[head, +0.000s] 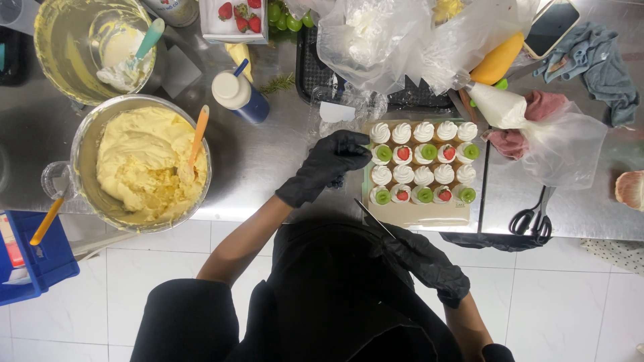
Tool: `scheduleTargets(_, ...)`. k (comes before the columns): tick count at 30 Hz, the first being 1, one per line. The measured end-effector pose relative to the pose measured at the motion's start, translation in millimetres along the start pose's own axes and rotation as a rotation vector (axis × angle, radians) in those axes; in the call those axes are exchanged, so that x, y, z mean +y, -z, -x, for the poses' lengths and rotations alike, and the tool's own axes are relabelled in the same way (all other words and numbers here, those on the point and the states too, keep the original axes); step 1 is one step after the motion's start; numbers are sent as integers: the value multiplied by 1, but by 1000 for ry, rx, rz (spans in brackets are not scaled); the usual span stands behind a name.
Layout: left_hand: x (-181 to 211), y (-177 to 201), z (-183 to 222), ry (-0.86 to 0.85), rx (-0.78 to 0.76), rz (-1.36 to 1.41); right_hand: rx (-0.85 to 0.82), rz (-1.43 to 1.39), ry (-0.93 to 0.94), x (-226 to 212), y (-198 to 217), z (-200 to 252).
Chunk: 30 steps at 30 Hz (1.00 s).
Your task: Decorating small dessert cups with various fruits including strawberries, blueberries, and mango.
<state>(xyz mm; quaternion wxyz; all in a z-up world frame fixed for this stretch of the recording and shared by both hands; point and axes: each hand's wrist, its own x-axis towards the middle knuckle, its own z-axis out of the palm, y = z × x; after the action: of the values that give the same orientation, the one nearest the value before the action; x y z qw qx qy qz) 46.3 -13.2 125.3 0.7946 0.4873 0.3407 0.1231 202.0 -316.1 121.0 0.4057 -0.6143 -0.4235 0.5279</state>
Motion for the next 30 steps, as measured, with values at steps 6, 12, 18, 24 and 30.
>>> scheduleTargets(6, -51, -6, -108, -285, -74, -217, 37, 140, 86, 5, -8, 8)
scheduleTargets(12, -78, -24, -178, -511, -91, -617, 23, -71, -320, -42, -12, 5)
scheduleTargets(18, -85, -34, -200, -603, -120, -834, -10, -68, -401, -54, -12, 5)
scheduleTargets(24, -92, -31, -214, -560, -160, -745, -51, -43, -359, -45, -9, 4)
scheduleTargets(30, -85, -33, -213, -552, -171, -758, -57, -19, -429, -46, -5, 4)
